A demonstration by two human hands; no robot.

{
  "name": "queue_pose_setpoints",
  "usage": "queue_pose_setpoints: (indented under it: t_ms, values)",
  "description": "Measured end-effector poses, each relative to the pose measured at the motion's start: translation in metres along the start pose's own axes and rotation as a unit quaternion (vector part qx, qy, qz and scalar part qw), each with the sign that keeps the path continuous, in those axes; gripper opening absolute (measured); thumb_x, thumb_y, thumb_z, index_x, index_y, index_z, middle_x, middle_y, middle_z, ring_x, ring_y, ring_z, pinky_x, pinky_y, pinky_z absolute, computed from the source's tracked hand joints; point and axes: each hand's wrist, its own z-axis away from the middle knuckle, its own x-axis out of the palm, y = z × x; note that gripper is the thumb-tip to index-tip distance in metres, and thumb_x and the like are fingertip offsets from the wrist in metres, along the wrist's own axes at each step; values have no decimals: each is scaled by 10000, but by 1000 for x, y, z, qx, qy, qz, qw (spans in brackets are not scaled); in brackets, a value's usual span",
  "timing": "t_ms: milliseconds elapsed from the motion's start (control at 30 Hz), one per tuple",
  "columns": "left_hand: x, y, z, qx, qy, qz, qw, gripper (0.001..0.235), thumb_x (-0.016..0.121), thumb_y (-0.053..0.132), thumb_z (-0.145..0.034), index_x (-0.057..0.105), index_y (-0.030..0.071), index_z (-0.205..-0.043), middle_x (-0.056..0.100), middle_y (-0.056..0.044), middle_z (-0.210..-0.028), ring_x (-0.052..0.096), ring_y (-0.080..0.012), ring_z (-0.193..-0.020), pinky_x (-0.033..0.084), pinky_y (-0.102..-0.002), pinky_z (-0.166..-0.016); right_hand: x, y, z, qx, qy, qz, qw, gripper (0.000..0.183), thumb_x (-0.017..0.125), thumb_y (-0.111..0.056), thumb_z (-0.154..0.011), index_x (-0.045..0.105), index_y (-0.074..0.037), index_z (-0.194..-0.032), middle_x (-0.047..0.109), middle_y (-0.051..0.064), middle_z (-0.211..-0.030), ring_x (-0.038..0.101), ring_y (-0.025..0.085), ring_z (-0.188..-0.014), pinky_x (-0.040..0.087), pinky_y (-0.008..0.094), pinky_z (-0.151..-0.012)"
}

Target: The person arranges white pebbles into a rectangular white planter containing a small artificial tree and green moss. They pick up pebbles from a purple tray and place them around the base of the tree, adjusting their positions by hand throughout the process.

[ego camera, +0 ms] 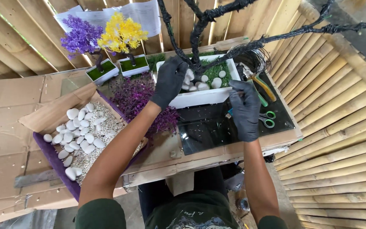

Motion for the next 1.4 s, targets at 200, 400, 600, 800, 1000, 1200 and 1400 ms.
queue_pose_setpoints:
  t_ms: [200,400,600,800,1000,1200,1400]
  values:
    - [-23,19,14,-33,-12,40,999,179,603,140,-1030,736,189,-1140,663,-147,-1000,669,-383,-967,564,-459,-833,41,38,-2,-218,-92,275,932,256,754,-324,-961,761,-280,-1214,709,-53,-1177,660,237,-1099,494,433,-1030]
    - [-52,5,31,73,-82,-78,991,238,695,226,-1014,684,55,-1179,696,-202,-1080,658,-420,-1041,556,-510,-935,52,12,-12,-295,-194,293,888,234,691,-344,-1005,730,-242,-1211,682,-29,-1238,591,272,-1202,447,451,-1021]
    - [-68,-26,51,145,-116,-101,977,369,529,256,-1058,645,100,-1372,635,-138,-1428,544,-355,-1370,381,-492,-1182,33,45,-30,-302,-204,296,883,250,712,-355,-992,738,-197,-1185,709,52,-1208,629,347,-1169,467,486,-1030]
    - [-74,-51,40,99,-97,-101,985,453,741,266,-869,697,108,-1291,584,-176,-1410,414,-491,-1411,407,-607,-1128,29,39,-28,-297,-154,242,911,234,747,-316,-983,772,-166,-1161,729,82,-1155,664,354,-1122,506,472,-1021]
    - [-68,-50,21,58,-188,-272,942,353,795,412,-783,752,229,-1081,541,-91,-1485,434,-438,-1423,398,-636,-1122,30,49,-18,-314,-92,206,922,209,702,-232,-1011,792,-118,-1163,722,78,-1088,659,332,-1029,535,472,-972]
    - [-46,-81,30,94,-231,-353,902,427,640,487,-1002,706,194,-1306,502,-119,-1574,336,-417,-1498,195,-606,-1241,34,50,-17,-315,-71,201,925,198,721,-216,-999,801,-109,-1146,725,87,-1058,660,336,-1008,547,481,-946]
    - [-44,-81,13,127,-163,-396,895,321,667,481,-943,680,217,-1124,574,-62,-1408,453,-345,-1368,305,-523,-1119,35,56,-17,-311,-66,196,928,193,734,-230,-989,809,-113,-1122,726,84,-1021,661,324,-987,546,467,-944]
